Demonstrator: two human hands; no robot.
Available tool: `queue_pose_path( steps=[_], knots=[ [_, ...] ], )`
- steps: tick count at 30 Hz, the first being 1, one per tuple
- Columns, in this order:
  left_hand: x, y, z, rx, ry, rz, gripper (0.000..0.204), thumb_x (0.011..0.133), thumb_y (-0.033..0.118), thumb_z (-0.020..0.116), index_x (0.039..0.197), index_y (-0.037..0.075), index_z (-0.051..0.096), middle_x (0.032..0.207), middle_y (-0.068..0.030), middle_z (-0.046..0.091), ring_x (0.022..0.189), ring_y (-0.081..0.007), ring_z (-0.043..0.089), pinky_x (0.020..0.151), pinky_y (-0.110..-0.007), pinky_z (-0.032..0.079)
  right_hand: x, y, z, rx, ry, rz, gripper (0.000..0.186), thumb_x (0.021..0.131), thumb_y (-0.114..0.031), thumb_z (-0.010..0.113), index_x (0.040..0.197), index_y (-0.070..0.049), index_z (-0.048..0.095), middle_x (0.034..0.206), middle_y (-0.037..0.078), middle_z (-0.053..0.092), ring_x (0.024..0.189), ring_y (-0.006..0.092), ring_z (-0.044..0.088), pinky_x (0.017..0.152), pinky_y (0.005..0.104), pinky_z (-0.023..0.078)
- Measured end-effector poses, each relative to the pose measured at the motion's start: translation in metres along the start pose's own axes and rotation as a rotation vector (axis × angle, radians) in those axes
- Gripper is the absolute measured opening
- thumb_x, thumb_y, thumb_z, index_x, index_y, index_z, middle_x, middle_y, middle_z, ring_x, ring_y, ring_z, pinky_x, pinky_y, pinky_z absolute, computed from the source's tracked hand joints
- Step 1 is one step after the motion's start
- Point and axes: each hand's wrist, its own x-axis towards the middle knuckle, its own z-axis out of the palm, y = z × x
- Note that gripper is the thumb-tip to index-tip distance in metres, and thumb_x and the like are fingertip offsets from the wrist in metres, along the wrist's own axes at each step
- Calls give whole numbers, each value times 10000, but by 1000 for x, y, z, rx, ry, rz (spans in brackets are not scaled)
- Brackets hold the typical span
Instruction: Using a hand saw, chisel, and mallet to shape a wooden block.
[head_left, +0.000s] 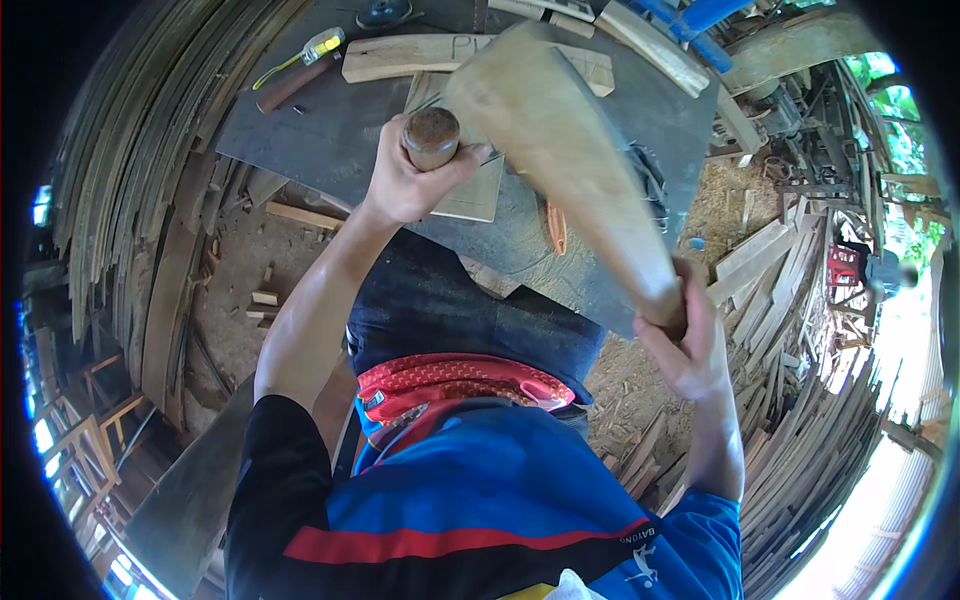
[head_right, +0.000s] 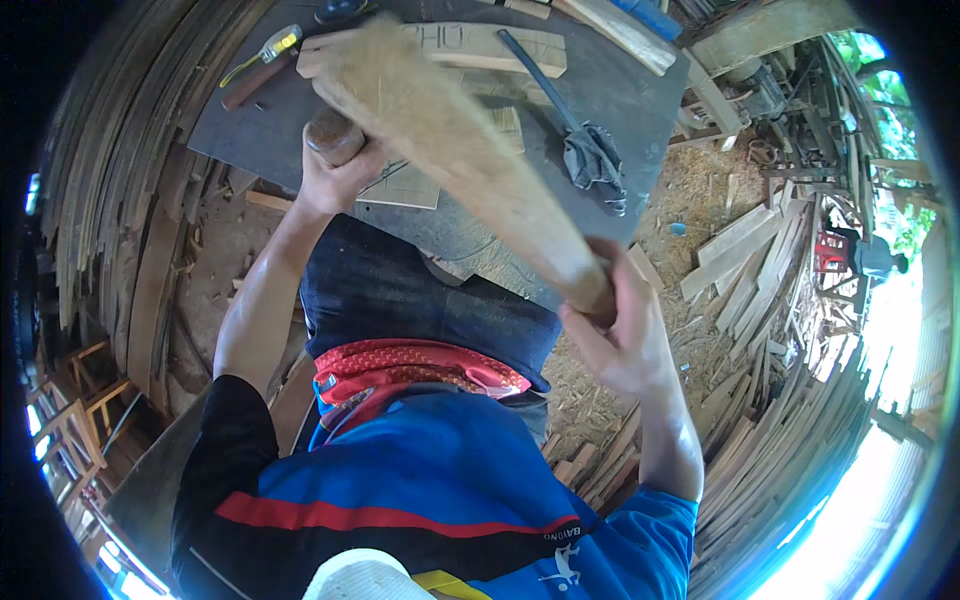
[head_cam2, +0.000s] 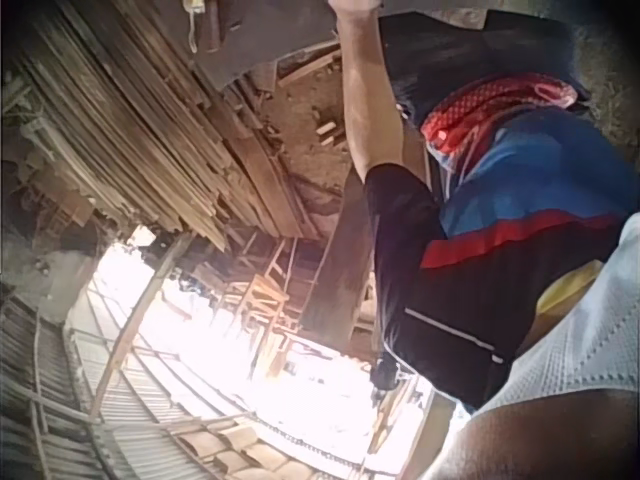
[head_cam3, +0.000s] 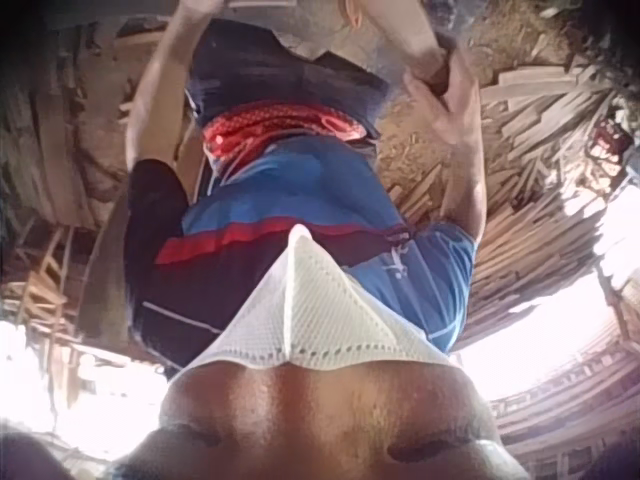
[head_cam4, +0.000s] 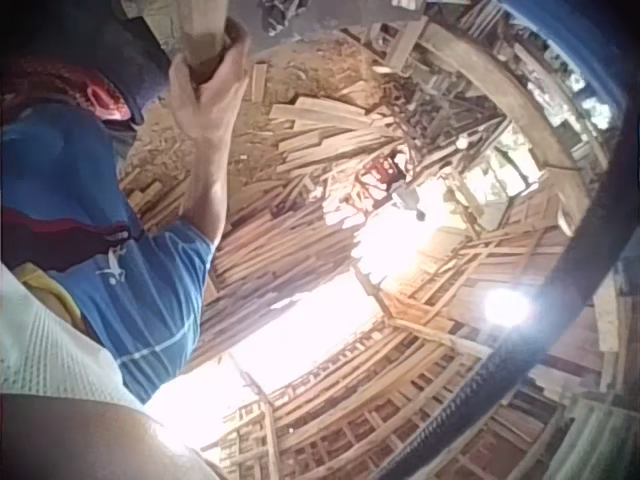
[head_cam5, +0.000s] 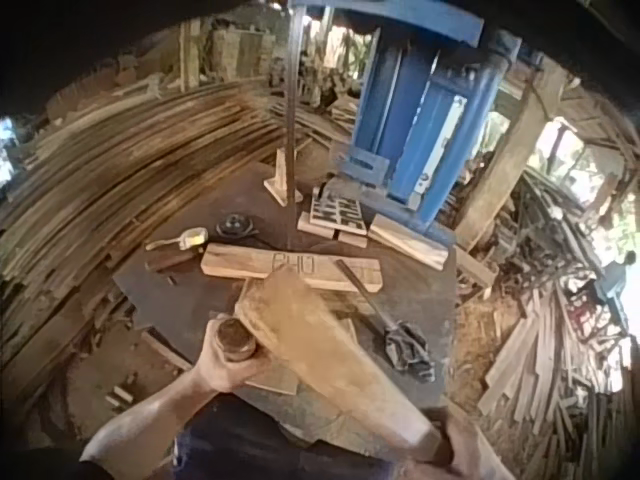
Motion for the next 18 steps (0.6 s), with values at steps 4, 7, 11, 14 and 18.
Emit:
queue_pose_path(
  steps=[4, 7, 11, 14, 18],
  knots=[
    [0, -4, 2, -11, -73, 105, 208, 860, 71, 762, 716, 25, 619, 653, 44, 558, 620, -46, 491, 559, -268, 409, -9, -16, -12, 158, -150, 139, 512, 910, -166, 689, 1322, 78, 506, 916, 108, 664, 871, 167, 654, 771, 310, 523],
    [1, 13, 8, -41, -83, -38, 243, 885, 40, 733, 693, 43, 585, 593, 41, 519, 573, -41, 482, 527, -252, 343, -19, -29, -5, 278, -12, -138, 530, 915, -156, 686, 1337, 96, 491, 883, 96, 652, 745, 138, 629, 677, 290, 519],
    [-2, 7, 5, -53, -103, 15, 250, 894, 48, 735, 708, 57, 567, 613, 54, 494, 575, -35, 444, 530, -260, 326, -16, -48, -1, 91, 2, 16, 506, 877, -129, 743, 1286, 55, 510, 892, 101, 675, 750, 155, 622, 687, 298, 480],
    [0, 2, -3, -54, -136, -75, 211, 905, 113, 750, 747, 36, 632, 660, 91, 519, 609, -24, 421, 531, -263, 347, -11, -53, -1, -116, 55, -170, 538, 862, -181, 790, 1260, 52, 515, 832, 112, 650, 723, 190, 619, 662, 328, 484],
    [-3, 7, -3, -63, -130, -132, 140, 892, 126, 766, 856, 13, 691, 682, 85, 561, 623, -20, 457, 538, -256, 369, -29, -87, 4, 196, 344, -323, 552, 897, -281, 779, 1227, 67, 507, 776, 136, 645, 592, 209, 625, 549, 333, 503]
  ],
)
